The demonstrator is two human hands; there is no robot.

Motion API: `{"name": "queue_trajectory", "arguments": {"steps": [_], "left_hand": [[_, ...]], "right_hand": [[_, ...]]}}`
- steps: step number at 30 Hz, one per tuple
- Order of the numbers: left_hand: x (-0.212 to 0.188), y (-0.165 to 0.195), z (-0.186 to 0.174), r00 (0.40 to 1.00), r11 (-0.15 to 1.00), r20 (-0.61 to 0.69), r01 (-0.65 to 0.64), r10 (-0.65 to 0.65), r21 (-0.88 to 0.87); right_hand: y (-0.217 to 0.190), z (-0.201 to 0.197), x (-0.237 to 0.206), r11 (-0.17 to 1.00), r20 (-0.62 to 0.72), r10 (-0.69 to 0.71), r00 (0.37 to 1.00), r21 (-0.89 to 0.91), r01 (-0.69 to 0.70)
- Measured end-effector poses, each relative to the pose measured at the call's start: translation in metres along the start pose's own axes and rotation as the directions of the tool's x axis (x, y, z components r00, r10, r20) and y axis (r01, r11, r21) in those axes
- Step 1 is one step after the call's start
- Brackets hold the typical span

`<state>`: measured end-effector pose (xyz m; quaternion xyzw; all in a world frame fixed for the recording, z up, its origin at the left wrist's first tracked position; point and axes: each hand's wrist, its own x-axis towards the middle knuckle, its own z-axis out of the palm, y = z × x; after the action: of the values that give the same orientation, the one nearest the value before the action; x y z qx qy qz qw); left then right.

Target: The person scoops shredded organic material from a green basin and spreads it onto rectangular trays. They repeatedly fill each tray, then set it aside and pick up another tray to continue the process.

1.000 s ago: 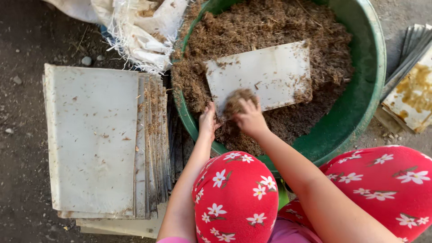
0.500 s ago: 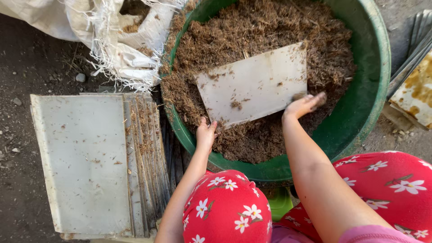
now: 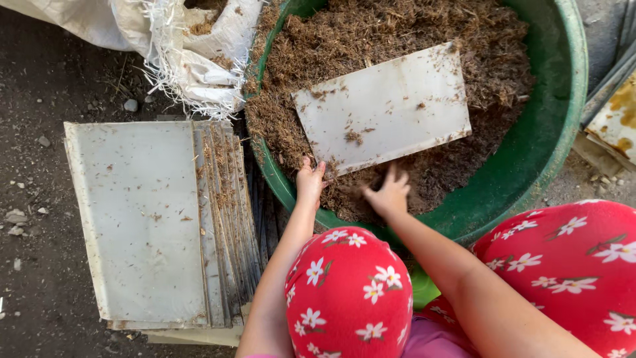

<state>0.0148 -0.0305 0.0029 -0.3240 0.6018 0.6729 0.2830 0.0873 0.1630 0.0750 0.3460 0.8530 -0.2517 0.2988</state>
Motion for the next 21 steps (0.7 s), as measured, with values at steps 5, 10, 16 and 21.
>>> {"name": "queue_trajectory", "arguments": {"steps": [5,10,16,21], "left_hand": [[0.004,0.002,0.006,0.998,0.994,0.037,-0.049,0.053,-0.097],[0.001,0.008,0.009,0.998,0.993,-0.012,-0.062,0.061,-0.105],[-0.003,0.002,0.013,0.989,0.985,-0.059,-0.138,0.132,-0.106],[-0.005,0.004,0.016,0.985,0.978,-0.011,-0.170,0.170,-0.123]], "right_hand": [[-0.001,0.012,-0.019,0.974,0.180,-0.171,0.969,-0.114,0.194],[0.020,0.007,0.013,0.837,-0.011,-0.547,0.837,0.017,0.547],[-0.008,-0.065,0.038,0.821,0.157,-0.334,0.929,0.532,0.205],[-0.058,-0.088,-0.004,0.778,-0.002,-0.628,0.778,0.004,0.628]]}}
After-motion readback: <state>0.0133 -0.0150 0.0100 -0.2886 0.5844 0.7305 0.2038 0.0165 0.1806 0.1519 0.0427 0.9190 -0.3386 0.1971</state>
